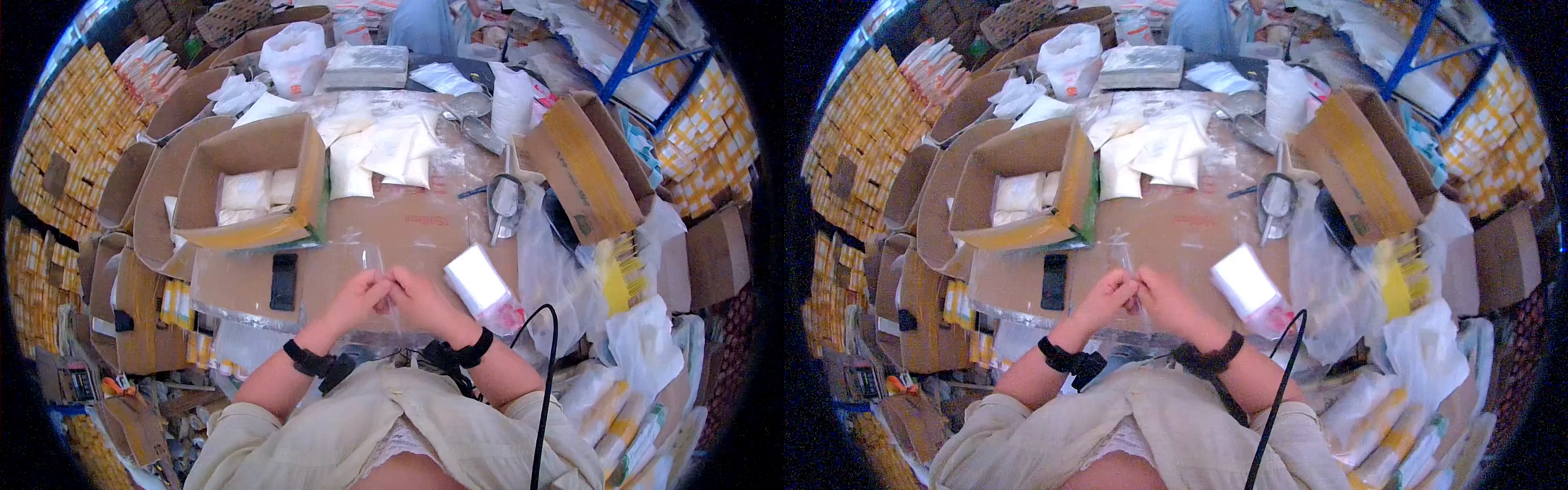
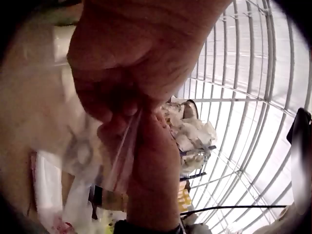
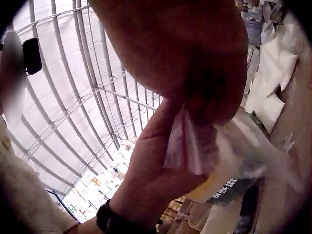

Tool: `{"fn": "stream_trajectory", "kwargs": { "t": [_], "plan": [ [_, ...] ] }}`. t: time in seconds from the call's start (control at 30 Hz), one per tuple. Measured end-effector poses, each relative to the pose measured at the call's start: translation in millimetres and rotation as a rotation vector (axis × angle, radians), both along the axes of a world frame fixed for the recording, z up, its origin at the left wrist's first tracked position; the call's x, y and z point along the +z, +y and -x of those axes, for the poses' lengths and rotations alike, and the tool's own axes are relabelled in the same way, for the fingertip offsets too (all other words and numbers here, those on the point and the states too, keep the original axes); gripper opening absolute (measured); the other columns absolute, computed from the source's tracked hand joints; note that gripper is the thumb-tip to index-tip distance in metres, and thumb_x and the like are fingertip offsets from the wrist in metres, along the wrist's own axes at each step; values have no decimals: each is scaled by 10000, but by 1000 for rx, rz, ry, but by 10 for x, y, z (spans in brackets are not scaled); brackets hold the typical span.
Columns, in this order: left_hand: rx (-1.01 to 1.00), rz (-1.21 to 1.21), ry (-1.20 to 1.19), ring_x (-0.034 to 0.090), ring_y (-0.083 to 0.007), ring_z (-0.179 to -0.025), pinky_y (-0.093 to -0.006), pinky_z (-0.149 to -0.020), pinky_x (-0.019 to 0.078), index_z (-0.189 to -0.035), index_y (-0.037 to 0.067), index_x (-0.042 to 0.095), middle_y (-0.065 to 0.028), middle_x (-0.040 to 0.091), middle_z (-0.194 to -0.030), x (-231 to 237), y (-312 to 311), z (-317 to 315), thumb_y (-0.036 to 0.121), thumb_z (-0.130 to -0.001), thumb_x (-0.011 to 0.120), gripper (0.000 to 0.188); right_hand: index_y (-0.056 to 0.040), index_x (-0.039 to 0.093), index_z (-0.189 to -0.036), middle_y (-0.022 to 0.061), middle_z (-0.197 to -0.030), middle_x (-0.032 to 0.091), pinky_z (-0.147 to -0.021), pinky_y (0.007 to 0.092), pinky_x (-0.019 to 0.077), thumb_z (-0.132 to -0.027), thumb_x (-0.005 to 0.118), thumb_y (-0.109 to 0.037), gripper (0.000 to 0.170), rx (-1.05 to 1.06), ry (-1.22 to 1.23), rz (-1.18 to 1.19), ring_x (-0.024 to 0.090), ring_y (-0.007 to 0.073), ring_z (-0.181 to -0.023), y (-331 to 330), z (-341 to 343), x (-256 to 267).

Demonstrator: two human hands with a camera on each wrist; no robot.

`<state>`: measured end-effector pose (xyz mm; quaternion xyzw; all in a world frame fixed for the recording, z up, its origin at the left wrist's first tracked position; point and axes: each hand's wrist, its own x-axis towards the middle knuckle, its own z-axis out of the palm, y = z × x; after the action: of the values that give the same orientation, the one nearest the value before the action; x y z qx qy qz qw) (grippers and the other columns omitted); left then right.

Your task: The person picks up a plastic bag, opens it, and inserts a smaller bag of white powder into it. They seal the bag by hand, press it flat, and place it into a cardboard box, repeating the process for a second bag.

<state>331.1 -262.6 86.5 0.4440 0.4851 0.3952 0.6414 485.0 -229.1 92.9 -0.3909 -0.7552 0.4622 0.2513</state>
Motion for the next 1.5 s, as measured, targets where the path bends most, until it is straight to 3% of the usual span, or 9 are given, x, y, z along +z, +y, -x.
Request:
{"fn": "stream_trajectory", "kwargs": {
  "t": [0.1, 0.37, 0.57, 0.7, 0.8, 0.87, 0.93, 1.07, 1.5],
  "plan": [
    [23, 28, -36, 508, -83, -601, -234, -542, 452, -779, 45, 485, -9, 507, -659, -113, 17, 135, 184, -912, 446, 197, -8, 499, -858, 151, -749, 577, -611, 332, 443, -861, 477, -139, 133, 96, 175, 294, 571, 276, -669, 114, 89, -91],
    [202, -1, -21, 523, -93, -577, -256, -513, 443, -790, 35, 483, -22, 523, -638, -605, 381, 373, 190, -918, 434, 207, -8, 501, -813, 162, -768, 589, -610, 413, 441, -819, 481, -132, 126, -38, -346, -362, 570, 351, -703, 535, 331, -490],
    [-124, -188, 1152, 606, -253, -630, -371, -551, 475, -829, 52, 506, -129, 603, -711, -816, 682, 711, 130, -842, 459, 92, 0, 538, -774, 174, -759, 593, -611, 428, 454, -738, 530, -113, 119, -232, -715, -251, 568, 366, -703, 1043, 526, -876],
    [-32, -200, 1020, 574, -361, -721, -426, -627, 474, -972, 69, 547, -181, 597, -801, -1354, 846, 955, 96, -784, 496, 197, 4, 554, -831, 162, -761, 603, -625, 385, 464, -734, 561, -106, 147, 74, -992, -165, 589, 310, -696, 1260, 542, -1247],
    [-92, -292, 1010, 573, -342, -783, -415, -670, 470, -1081, 107, 558, -159, 595, -854, -1570, 781, 1149, 89, -779, 493, 309, -4, 549, -874, 143, -782, 605, -628, 330, 460, -744, 611, -169, 218, -101, -475, 127, 586, 206, -697, 1893, 533, -1284],
    [-71, -257, 914, 567, -334, -822, -409, -696, 463, -1105, 126, 566, -150, 588, -882, -1467, 730, 1251, 75, -777, 486, 341, 1, 546, -912, 111, -794, 598, -614, 282, 444, -749, 646, -250, 315, -710, -121, 164, 554, 141, -710, 2405, 683, -1109],
    [-37, -201, 792, 563, -332, -826, -403, -704, 461, -1064, 115, 587, -148, 585, -885, -1410, 709, 1303, 71, -777, 483, 309, 18, 549, -913, 115, -818, 602, -597, 280, 444, -765, 651, -293, 360, -832, -191, 6, 561, 170, -744, 3203, 473, -1977],
    [-38, -217, 712, 557, -330, -770, -414, -667, 456, -1067, 155, 585, -150, 562, -851, -1340, 660, 1408, 92, -775, 484, 316, 44, 544, -967, 129, -885, 607, -598, 327, 471, -745, 681, -232, 379, -830, -50, 325, 589, 233, -770, 3731, 809, -2282],
    [163, -30, 748, 578, -338, -793, -397, -669, 464, -1035, 107, 587, -173, 595, -915, -1269, 739, 1492, 106, -808, 495, 246, -20, 463, -1162, 87, -1085, 566, -820, 343, 468, -793, 597, -86, 398, -735, 404, 1091, 564, 220, -967, 1479, 179, -1918]
  ]
}}
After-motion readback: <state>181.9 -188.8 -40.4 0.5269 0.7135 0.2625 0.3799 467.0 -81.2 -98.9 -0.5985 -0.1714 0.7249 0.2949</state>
